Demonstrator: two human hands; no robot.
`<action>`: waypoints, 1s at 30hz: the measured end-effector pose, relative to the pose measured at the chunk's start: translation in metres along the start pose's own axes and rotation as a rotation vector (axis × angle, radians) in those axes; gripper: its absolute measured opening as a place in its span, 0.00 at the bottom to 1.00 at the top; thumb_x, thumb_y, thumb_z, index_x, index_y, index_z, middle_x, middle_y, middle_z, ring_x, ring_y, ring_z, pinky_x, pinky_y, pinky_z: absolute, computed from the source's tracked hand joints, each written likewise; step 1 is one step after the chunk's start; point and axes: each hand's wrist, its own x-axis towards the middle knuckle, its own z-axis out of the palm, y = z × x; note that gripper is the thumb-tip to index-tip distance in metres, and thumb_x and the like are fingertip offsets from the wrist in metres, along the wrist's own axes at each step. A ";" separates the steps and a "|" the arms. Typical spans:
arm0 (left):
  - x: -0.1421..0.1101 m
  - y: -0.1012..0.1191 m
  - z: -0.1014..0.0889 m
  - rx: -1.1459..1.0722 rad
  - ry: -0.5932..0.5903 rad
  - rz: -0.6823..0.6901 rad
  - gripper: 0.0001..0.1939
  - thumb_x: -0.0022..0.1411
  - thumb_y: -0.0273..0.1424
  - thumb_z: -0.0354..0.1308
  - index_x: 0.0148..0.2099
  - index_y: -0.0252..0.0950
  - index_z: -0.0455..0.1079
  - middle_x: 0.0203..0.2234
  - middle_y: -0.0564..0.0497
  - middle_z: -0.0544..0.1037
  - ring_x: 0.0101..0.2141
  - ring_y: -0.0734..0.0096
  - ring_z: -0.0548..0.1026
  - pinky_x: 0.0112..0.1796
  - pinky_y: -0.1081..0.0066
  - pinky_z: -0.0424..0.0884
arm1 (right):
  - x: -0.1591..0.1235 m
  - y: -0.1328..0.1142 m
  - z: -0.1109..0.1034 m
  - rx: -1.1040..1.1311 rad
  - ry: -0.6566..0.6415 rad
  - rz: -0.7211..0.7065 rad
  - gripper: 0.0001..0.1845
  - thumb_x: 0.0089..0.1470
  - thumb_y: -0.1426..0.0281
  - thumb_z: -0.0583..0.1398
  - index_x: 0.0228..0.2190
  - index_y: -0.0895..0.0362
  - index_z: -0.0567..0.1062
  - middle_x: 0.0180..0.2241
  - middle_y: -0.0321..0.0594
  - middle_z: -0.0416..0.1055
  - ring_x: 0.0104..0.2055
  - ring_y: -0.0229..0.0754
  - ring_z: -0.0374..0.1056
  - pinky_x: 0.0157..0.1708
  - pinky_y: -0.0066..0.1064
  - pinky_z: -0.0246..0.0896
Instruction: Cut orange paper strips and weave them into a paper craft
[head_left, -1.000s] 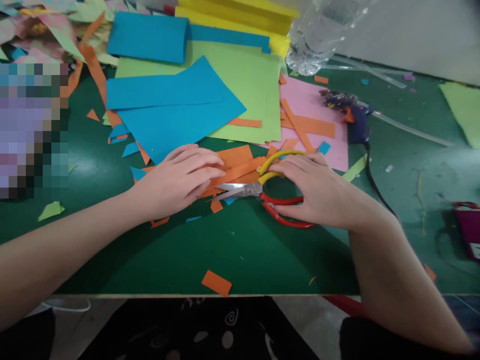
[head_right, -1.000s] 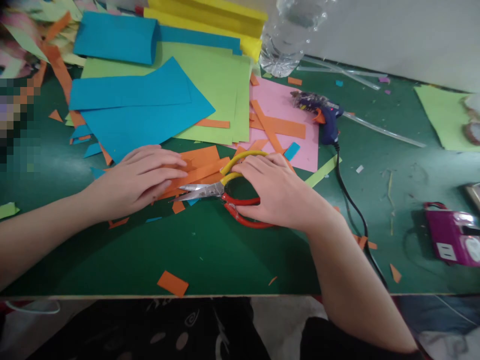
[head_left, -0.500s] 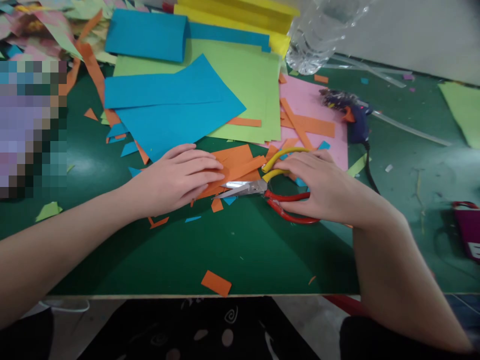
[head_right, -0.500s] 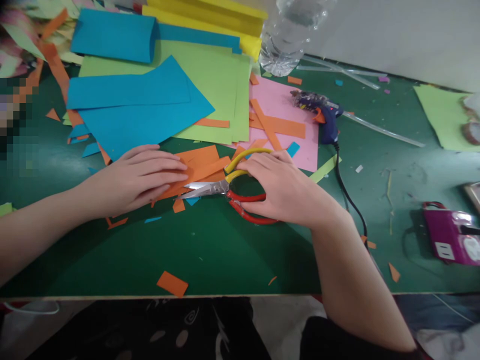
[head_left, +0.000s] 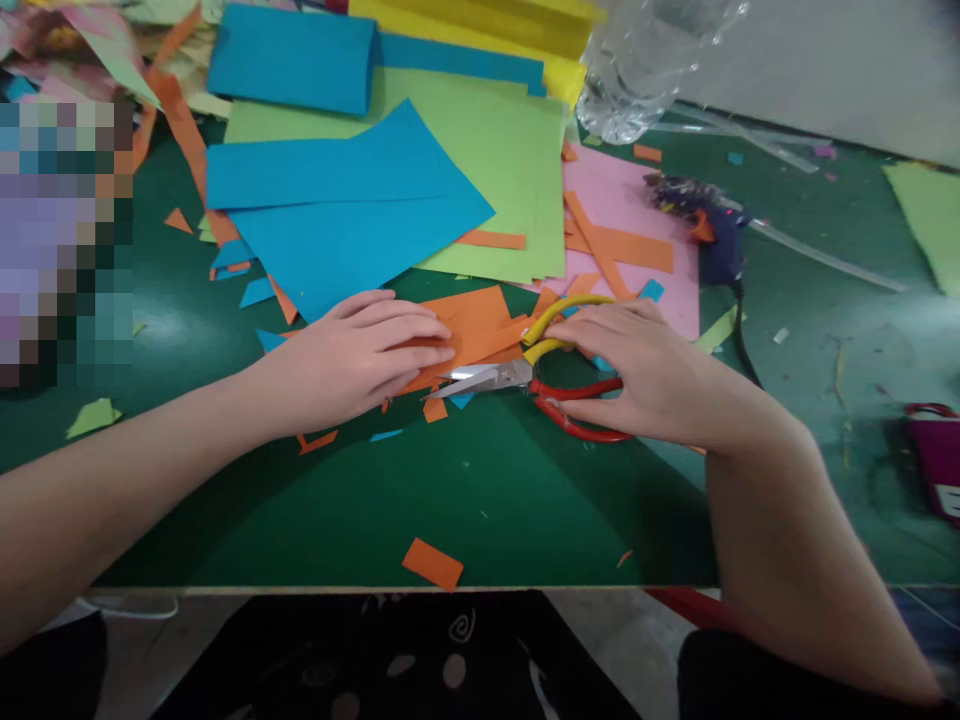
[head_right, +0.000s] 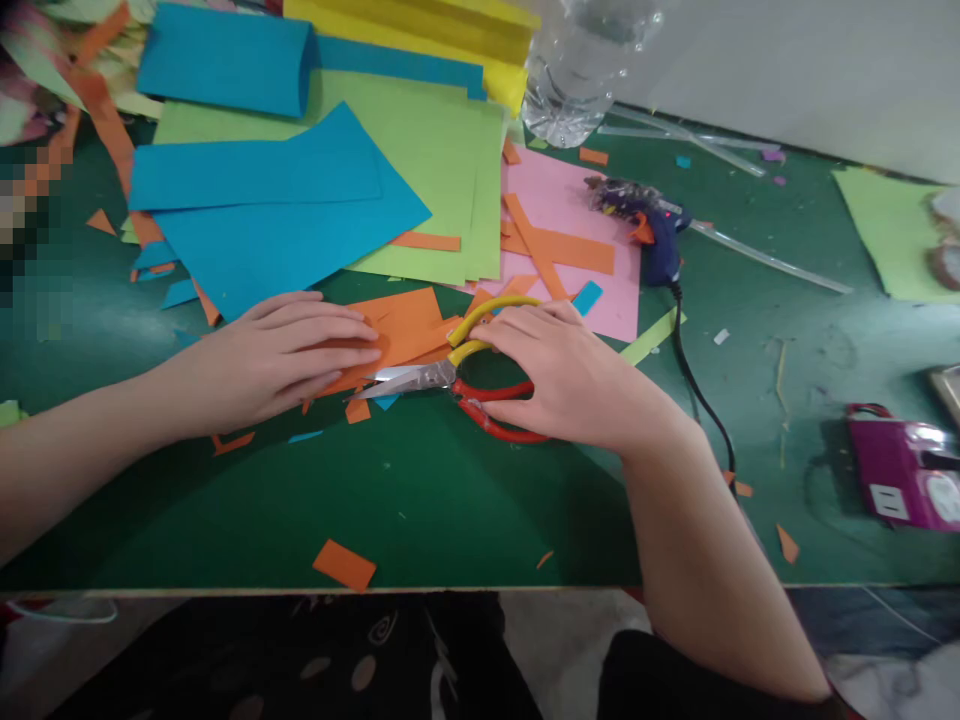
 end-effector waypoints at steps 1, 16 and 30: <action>0.000 0.000 0.000 0.000 0.001 -0.001 0.16 0.75 0.30 0.43 0.58 0.39 0.67 0.56 0.46 0.73 0.58 0.57 0.68 0.59 0.52 0.59 | 0.000 0.000 0.000 0.001 0.002 -0.003 0.23 0.56 0.57 0.59 0.51 0.53 0.71 0.49 0.45 0.74 0.55 0.57 0.67 0.55 0.49 0.55; -0.002 -0.001 0.001 0.057 0.026 0.020 0.15 0.75 0.29 0.43 0.57 0.39 0.67 0.56 0.47 0.73 0.57 0.58 0.69 0.58 0.52 0.61 | -0.002 0.001 -0.005 0.026 -0.004 0.022 0.20 0.59 0.56 0.58 0.50 0.51 0.73 0.47 0.45 0.75 0.51 0.56 0.70 0.49 0.47 0.58; -0.002 0.000 0.002 0.005 0.022 -0.022 0.15 0.74 0.31 0.43 0.57 0.44 0.67 0.57 0.50 0.73 0.58 0.58 0.68 0.60 0.51 0.59 | -0.001 0.001 -0.003 0.017 -0.044 0.066 0.22 0.57 0.54 0.59 0.49 0.52 0.72 0.48 0.45 0.75 0.51 0.56 0.70 0.51 0.48 0.58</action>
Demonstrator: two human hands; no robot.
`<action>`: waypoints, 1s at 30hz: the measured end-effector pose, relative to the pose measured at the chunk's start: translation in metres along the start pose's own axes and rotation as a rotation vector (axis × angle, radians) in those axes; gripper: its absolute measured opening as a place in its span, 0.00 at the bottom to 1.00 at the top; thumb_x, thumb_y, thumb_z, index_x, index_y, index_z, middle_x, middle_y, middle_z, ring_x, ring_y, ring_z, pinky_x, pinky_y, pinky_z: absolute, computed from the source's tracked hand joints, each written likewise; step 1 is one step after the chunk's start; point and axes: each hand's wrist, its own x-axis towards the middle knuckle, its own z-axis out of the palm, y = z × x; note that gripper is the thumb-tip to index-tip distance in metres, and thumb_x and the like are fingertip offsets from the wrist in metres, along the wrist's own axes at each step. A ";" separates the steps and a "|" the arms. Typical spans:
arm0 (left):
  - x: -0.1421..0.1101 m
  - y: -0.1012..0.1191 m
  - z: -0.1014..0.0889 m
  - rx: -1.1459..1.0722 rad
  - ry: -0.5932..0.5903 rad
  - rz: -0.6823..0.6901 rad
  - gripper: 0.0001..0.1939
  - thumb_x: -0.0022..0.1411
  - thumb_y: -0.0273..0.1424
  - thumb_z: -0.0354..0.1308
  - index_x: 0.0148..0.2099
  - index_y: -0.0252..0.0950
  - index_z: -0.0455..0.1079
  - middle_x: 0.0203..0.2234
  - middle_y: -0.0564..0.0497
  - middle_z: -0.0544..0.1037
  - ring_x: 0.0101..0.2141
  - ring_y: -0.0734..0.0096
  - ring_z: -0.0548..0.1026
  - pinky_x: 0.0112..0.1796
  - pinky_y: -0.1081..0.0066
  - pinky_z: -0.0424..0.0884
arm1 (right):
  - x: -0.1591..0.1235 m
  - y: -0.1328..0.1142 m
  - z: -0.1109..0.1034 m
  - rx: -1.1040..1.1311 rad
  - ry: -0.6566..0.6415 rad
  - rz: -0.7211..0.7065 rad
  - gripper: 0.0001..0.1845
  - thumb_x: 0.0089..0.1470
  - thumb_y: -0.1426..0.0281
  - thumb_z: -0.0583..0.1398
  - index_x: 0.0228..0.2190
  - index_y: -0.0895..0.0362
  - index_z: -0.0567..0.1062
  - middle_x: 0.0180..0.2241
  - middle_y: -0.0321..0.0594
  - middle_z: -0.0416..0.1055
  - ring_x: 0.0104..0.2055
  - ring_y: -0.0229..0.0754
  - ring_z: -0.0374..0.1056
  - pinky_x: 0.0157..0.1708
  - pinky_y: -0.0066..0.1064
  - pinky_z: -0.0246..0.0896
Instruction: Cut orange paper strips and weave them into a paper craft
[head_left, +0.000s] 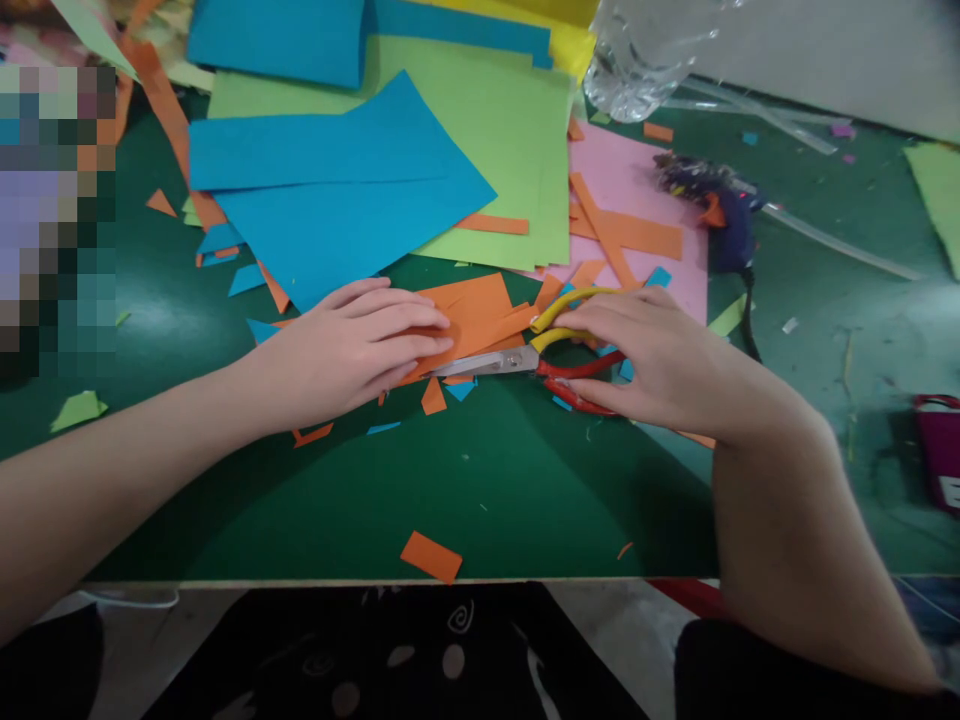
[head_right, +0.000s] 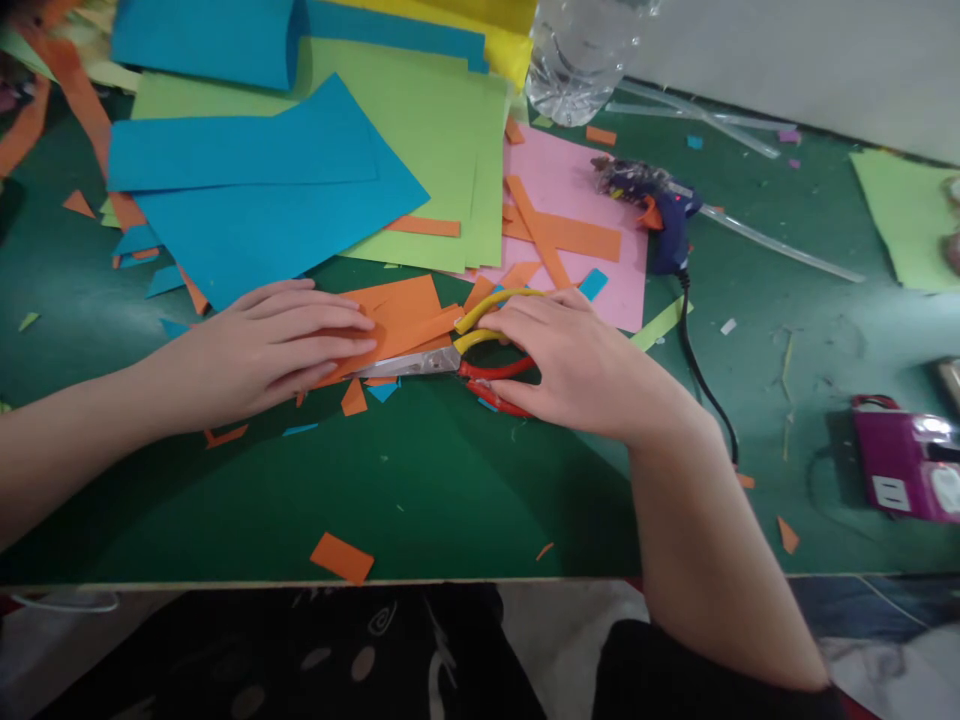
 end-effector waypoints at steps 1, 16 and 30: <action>0.000 0.000 0.000 -0.004 0.000 -0.002 0.16 0.74 0.31 0.43 0.57 0.44 0.67 0.57 0.50 0.73 0.58 0.58 0.68 0.60 0.51 0.59 | 0.000 0.000 0.000 -0.001 0.000 0.001 0.22 0.57 0.54 0.59 0.49 0.53 0.72 0.48 0.45 0.74 0.51 0.56 0.70 0.51 0.48 0.58; 0.000 -0.001 -0.001 -0.032 -0.025 -0.001 0.16 0.74 0.31 0.43 0.58 0.44 0.66 0.57 0.49 0.72 0.58 0.58 0.68 0.60 0.50 0.58 | 0.000 0.000 0.001 0.041 0.019 0.007 0.22 0.57 0.55 0.59 0.50 0.50 0.72 0.48 0.43 0.75 0.52 0.56 0.69 0.52 0.50 0.57; 0.001 -0.002 -0.002 -0.058 -0.034 -0.015 0.18 0.73 0.32 0.44 0.60 0.48 0.65 0.57 0.50 0.72 0.59 0.58 0.67 0.61 0.50 0.58 | 0.003 0.000 -0.001 0.097 0.000 -0.017 0.20 0.56 0.58 0.61 0.48 0.50 0.74 0.47 0.43 0.75 0.49 0.55 0.70 0.49 0.48 0.62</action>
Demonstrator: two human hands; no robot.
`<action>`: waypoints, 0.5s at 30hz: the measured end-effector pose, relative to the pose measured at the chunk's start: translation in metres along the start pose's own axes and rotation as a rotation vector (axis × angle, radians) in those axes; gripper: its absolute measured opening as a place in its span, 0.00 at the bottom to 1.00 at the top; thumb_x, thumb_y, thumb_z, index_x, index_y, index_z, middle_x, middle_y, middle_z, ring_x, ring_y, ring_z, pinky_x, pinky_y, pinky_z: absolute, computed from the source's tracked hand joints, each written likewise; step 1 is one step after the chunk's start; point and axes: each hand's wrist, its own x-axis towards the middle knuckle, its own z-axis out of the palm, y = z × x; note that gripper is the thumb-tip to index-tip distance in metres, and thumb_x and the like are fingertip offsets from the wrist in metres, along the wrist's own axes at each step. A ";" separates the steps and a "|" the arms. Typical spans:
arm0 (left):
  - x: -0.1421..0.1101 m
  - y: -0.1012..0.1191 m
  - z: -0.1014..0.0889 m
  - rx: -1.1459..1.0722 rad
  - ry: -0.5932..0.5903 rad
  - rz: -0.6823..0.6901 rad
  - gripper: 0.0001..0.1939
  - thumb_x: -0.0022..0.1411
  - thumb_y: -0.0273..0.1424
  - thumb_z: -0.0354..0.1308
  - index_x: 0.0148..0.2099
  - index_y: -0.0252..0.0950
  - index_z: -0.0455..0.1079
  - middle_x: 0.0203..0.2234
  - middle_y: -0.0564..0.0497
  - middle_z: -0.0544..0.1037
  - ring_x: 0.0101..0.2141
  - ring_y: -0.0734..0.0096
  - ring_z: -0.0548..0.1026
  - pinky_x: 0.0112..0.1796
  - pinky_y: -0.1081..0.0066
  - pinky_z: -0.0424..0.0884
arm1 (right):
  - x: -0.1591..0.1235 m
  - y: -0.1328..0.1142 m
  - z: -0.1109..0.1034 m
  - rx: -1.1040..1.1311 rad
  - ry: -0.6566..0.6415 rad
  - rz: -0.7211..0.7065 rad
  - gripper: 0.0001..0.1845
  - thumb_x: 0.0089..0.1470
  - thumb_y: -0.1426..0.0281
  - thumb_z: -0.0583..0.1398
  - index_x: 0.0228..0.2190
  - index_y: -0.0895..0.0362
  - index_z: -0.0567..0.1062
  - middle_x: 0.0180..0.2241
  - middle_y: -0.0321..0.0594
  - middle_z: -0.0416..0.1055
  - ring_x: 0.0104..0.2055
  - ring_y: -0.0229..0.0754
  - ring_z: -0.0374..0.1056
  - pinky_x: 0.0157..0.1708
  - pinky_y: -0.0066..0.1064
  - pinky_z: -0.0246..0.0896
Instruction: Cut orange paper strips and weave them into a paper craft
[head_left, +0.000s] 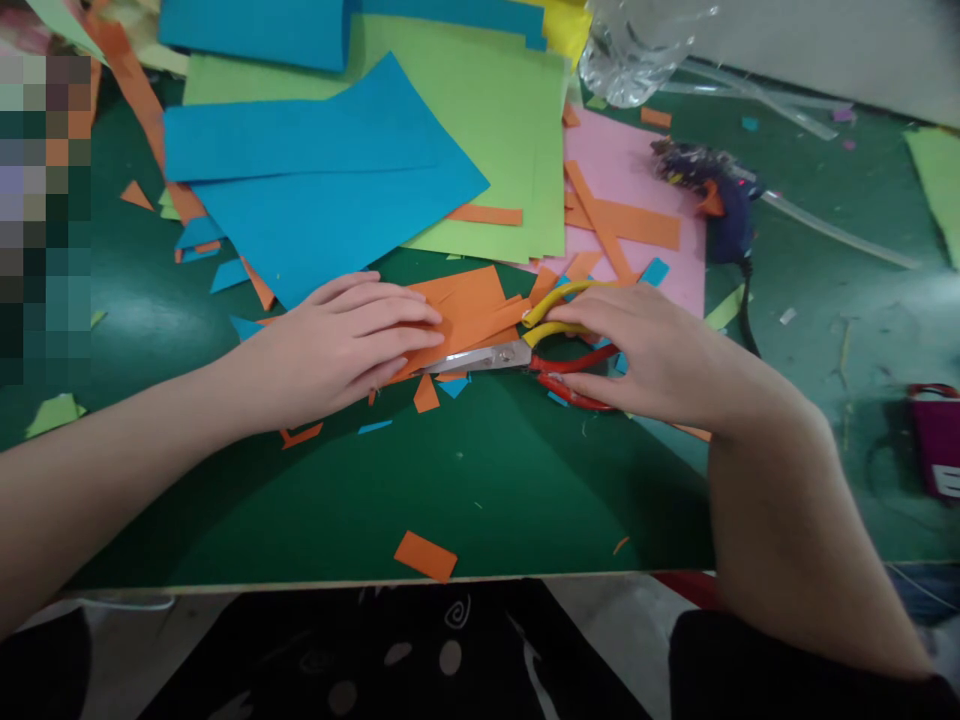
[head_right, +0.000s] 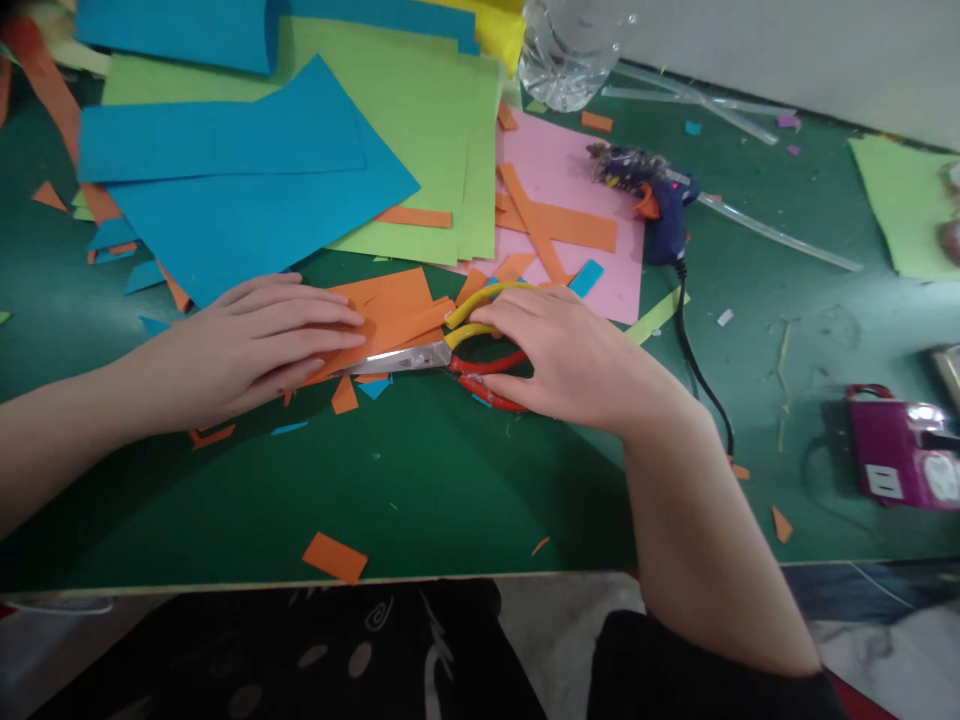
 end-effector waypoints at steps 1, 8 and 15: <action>0.000 0.000 0.000 0.003 0.000 0.000 0.18 0.73 0.32 0.44 0.60 0.47 0.65 0.57 0.50 0.72 0.59 0.57 0.67 0.61 0.50 0.58 | 0.000 0.000 0.000 -0.003 -0.001 -0.003 0.20 0.56 0.58 0.61 0.48 0.50 0.74 0.47 0.43 0.75 0.49 0.55 0.70 0.49 0.48 0.62; -0.001 0.000 0.001 0.016 -0.004 0.013 0.17 0.74 0.32 0.44 0.60 0.46 0.64 0.58 0.49 0.72 0.59 0.58 0.67 0.60 0.50 0.58 | 0.000 0.000 0.001 -0.006 0.008 -0.003 0.19 0.56 0.58 0.61 0.48 0.50 0.74 0.47 0.43 0.75 0.50 0.55 0.70 0.49 0.48 0.62; -0.001 -0.001 0.000 0.010 -0.020 0.009 0.17 0.73 0.32 0.44 0.60 0.47 0.64 0.58 0.50 0.72 0.59 0.58 0.67 0.60 0.49 0.58 | 0.001 -0.001 0.000 -0.004 0.002 0.005 0.19 0.56 0.57 0.60 0.47 0.51 0.73 0.48 0.43 0.74 0.50 0.55 0.70 0.49 0.47 0.63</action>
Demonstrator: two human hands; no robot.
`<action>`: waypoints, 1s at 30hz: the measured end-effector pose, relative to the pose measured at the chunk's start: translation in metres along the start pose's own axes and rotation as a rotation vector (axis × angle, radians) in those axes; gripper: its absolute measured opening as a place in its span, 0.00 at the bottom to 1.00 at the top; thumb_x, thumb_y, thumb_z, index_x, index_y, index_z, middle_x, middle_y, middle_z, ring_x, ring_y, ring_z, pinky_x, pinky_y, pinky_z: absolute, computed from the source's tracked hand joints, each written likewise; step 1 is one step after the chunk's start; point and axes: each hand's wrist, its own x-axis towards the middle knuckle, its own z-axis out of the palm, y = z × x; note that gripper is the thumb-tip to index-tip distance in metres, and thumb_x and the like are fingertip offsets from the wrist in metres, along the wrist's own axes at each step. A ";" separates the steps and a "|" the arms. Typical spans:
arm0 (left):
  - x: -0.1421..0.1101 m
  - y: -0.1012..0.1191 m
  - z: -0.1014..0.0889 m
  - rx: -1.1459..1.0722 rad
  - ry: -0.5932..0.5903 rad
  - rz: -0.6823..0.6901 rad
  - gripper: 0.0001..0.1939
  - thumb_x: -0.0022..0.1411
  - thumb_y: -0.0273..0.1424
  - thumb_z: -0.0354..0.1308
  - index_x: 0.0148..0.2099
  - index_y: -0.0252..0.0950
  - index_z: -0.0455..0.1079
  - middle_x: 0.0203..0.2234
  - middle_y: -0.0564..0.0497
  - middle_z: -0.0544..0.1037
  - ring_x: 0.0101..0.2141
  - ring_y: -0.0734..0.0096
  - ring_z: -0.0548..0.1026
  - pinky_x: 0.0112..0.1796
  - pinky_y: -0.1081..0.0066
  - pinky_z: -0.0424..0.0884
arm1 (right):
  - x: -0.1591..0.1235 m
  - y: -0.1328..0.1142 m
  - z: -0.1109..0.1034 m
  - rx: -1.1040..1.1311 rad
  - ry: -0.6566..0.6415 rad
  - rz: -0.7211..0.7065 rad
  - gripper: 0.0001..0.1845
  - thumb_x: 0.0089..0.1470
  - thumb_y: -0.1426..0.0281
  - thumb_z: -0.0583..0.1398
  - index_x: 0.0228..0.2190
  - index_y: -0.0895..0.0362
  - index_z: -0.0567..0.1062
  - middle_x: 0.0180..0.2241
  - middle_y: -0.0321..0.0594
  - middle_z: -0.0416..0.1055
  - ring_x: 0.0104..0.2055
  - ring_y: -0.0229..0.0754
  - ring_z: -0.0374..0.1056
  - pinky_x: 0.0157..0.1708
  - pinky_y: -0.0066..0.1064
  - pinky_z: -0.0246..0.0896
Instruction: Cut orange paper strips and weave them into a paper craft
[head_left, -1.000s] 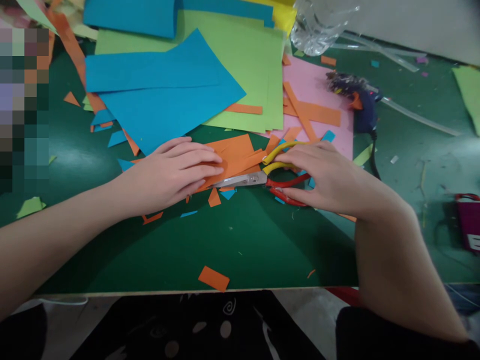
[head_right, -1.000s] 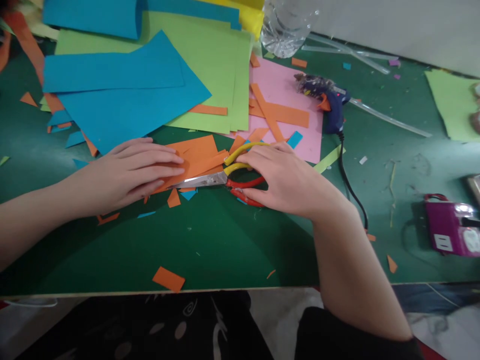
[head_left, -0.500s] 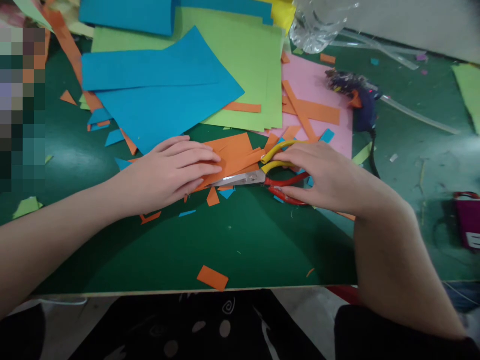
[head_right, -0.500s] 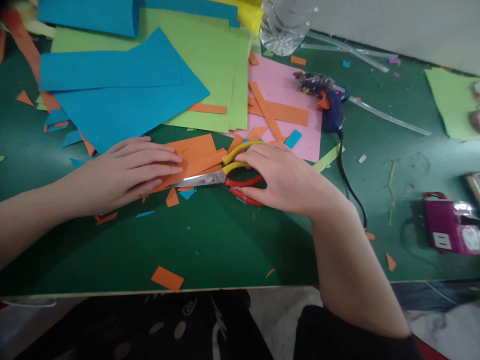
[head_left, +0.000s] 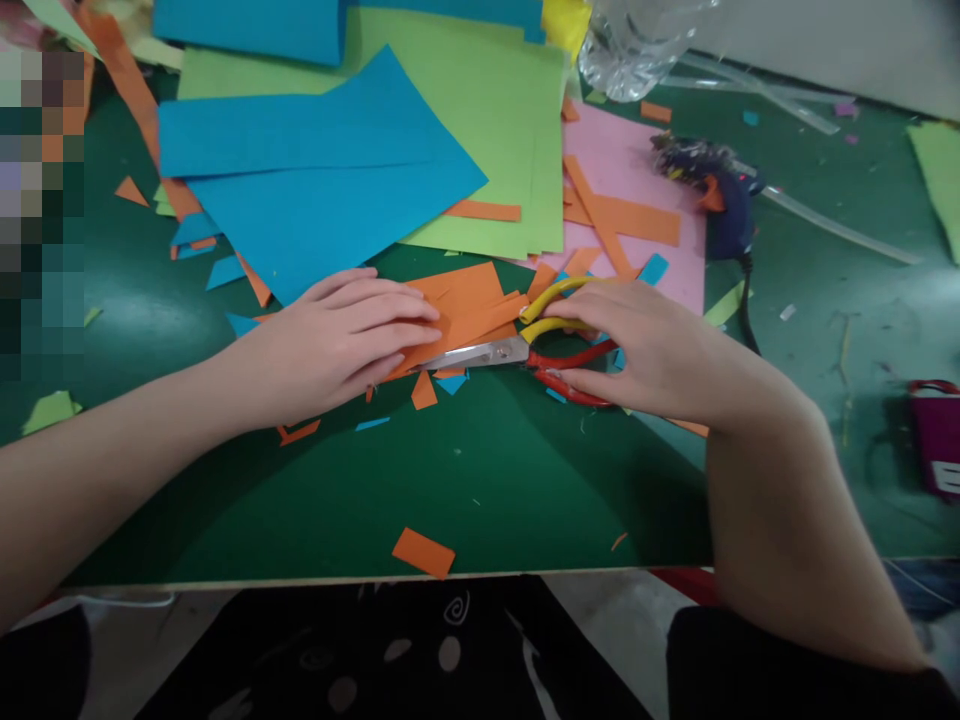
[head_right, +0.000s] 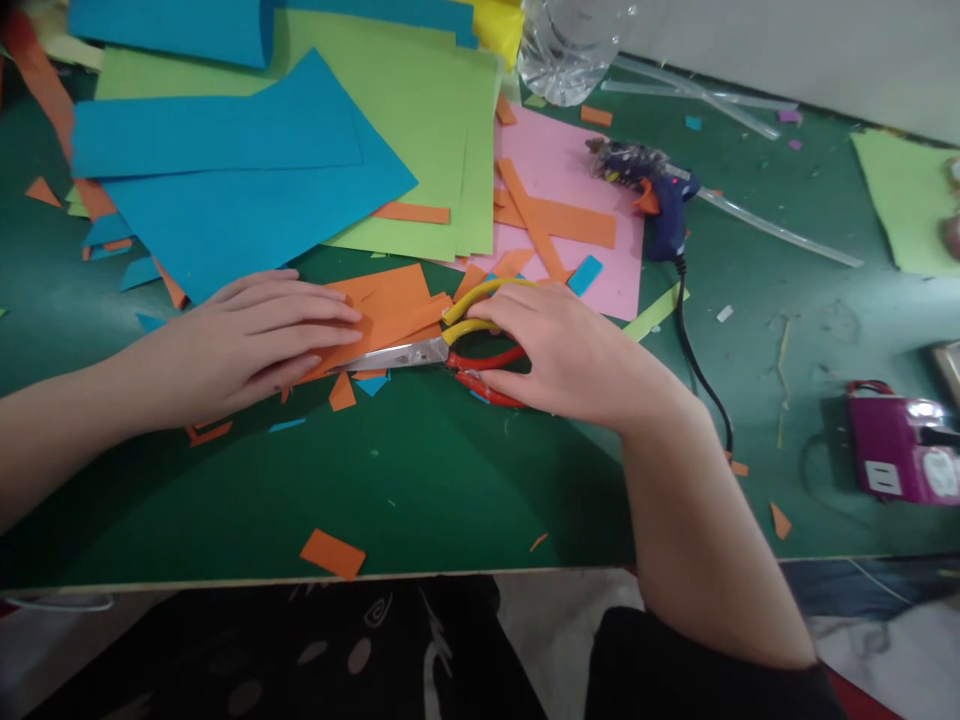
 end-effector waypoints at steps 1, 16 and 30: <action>0.000 0.000 0.000 -0.001 -0.001 -0.001 0.17 0.73 0.32 0.44 0.61 0.47 0.64 0.58 0.50 0.72 0.59 0.58 0.67 0.60 0.49 0.58 | 0.000 0.000 0.000 0.000 0.000 0.000 0.19 0.56 0.57 0.60 0.47 0.51 0.73 0.48 0.43 0.74 0.50 0.55 0.70 0.49 0.47 0.63; 0.000 0.000 0.000 -0.011 0.010 -0.003 0.18 0.73 0.33 0.44 0.62 0.48 0.63 0.58 0.50 0.72 0.59 0.57 0.67 0.61 0.49 0.58 | -0.001 0.000 0.000 0.008 0.000 0.005 0.20 0.56 0.58 0.60 0.48 0.51 0.73 0.48 0.44 0.74 0.50 0.56 0.70 0.50 0.49 0.63; 0.000 -0.001 0.000 0.004 0.002 0.002 0.17 0.74 0.33 0.44 0.60 0.46 0.64 0.58 0.50 0.71 0.59 0.57 0.67 0.61 0.49 0.58 | 0.000 0.001 0.001 0.024 0.000 0.017 0.20 0.56 0.58 0.60 0.48 0.51 0.74 0.48 0.44 0.74 0.50 0.55 0.70 0.50 0.49 0.63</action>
